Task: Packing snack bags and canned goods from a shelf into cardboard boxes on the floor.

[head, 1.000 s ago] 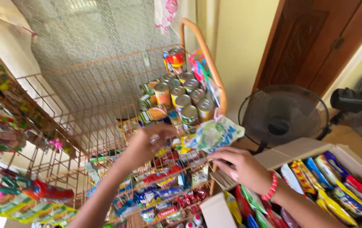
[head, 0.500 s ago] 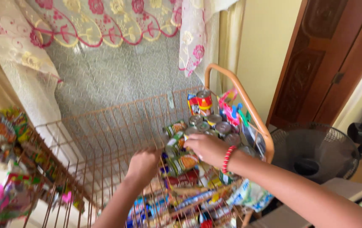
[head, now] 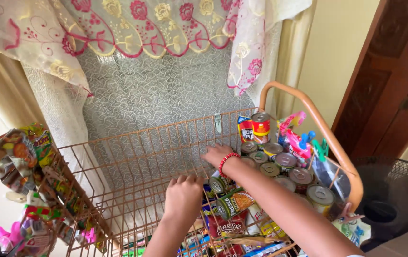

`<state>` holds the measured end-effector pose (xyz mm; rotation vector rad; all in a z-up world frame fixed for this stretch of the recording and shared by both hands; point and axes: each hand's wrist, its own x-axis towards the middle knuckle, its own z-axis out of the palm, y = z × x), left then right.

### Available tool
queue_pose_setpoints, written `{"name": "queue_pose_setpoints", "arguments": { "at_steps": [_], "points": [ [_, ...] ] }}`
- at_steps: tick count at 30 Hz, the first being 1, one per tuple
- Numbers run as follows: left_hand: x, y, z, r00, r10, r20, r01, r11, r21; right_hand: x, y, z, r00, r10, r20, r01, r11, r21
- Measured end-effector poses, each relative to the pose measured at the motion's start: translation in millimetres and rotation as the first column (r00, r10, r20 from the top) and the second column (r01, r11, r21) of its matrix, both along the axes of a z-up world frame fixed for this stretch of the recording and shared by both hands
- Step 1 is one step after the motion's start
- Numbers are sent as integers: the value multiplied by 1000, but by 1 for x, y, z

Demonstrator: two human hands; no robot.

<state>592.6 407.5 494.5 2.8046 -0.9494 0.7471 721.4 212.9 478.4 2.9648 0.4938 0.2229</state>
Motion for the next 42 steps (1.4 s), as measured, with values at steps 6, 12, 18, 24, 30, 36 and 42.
{"name": "queue_pose_setpoints", "arguments": {
  "at_steps": [6,12,18,24,30,36,42],
  "points": [
    [-9,-3,10,999,38,20,-38,999,-3,19,-16,-10,998,57,8,-56,987,-150],
    [-15,-14,21,999,49,0,-46,951,-306,-32,-42,35,988,153,-18,-145,966,215],
    [-18,-18,21,989,-36,-141,-53,815,-577,-90,-44,75,883,442,158,-420,592,688],
    [-28,-20,31,907,-94,-410,-178,797,-577,-108,-36,95,757,642,-124,-71,269,961],
    [-32,-22,32,951,17,-308,-199,797,-570,-85,-46,40,905,80,-419,0,982,189],
    [-34,-25,28,963,15,-269,-156,847,-509,-70,-19,-3,975,-57,-216,-11,954,-300],
    [-36,-19,26,991,-6,-136,-60,875,-480,-97,-10,33,992,99,-73,-116,957,-265]
  ]
}}
